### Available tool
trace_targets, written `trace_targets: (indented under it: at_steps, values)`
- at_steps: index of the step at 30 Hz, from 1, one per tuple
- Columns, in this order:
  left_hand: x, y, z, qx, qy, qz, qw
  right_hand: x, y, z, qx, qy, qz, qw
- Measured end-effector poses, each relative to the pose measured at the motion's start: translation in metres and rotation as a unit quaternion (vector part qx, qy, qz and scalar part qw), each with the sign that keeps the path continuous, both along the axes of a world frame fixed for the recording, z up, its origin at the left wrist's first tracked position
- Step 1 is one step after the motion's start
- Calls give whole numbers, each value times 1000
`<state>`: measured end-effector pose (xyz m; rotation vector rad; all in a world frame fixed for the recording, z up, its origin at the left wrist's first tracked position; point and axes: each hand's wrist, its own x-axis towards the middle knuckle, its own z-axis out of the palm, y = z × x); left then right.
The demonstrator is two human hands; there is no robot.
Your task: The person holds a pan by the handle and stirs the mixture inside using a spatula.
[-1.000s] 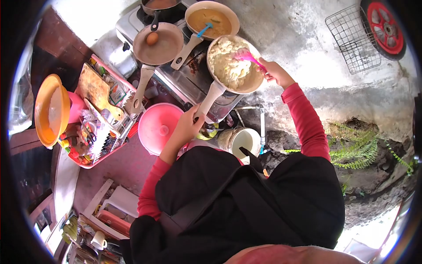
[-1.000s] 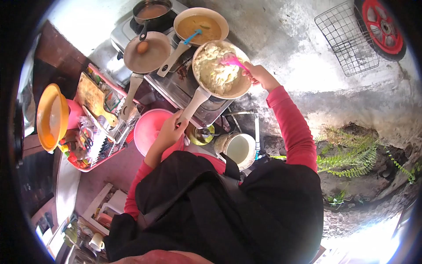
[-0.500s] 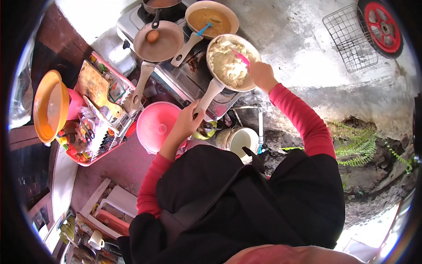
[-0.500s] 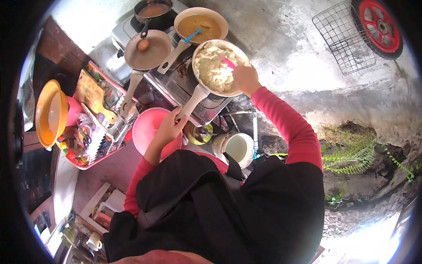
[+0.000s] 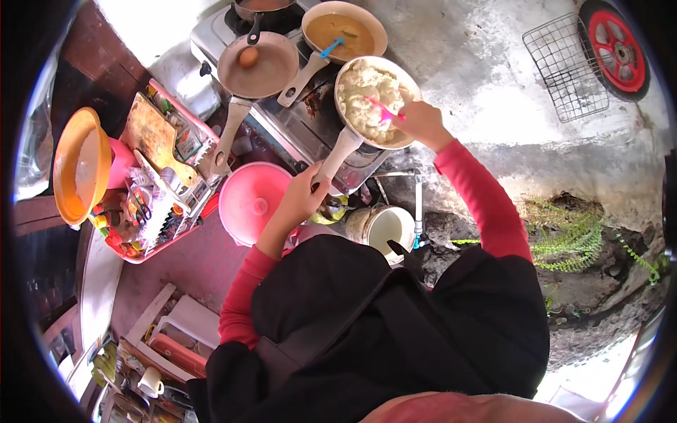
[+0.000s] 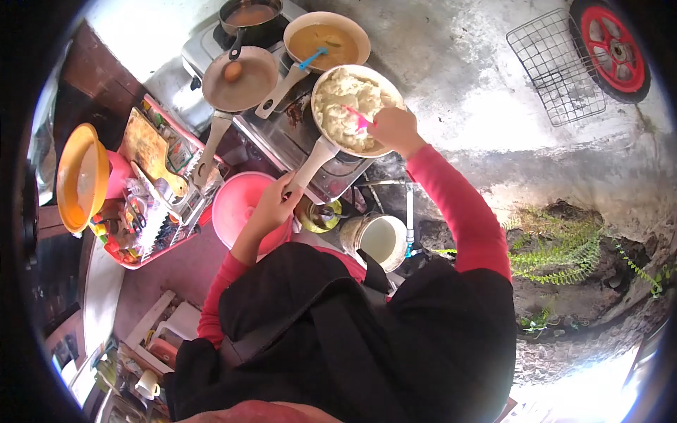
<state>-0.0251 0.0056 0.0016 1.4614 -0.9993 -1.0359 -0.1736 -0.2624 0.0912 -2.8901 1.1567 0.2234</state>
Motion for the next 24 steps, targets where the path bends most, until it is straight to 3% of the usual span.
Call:
trace_targets:
  at_steps: [5, 9, 11, 14, 17, 19, 24]
  values:
    - [1, 0, 2, 32, 19, -13, 999, 22, -44, -15, -55, 122, -29, 991]
    - [-2, 0, 1, -51, -24, 32, 998, 27, -48, 12, -133, 100, 1, 986]
    - [2, 1, 14, 48, 24, -3, 999, 31, -34, 43, -149, 87, -5, 985]
    - [2, 0, 14, 36, 61, -9, 997, 34, -38, 50, -186, 65, -14, 980]
    - [0, -1, 5, 19, 56, -1, 998, 36, -56, 15, -192, 26, 41, 980]
    - [3, -3, 6, 31, 34, -13, 999, 48, -49, -3, -204, 97, 164, 960]
    - [-1, -2, -4, 39, 29, -9, 999, 23, -13, 4, -143, 106, 265, 948]
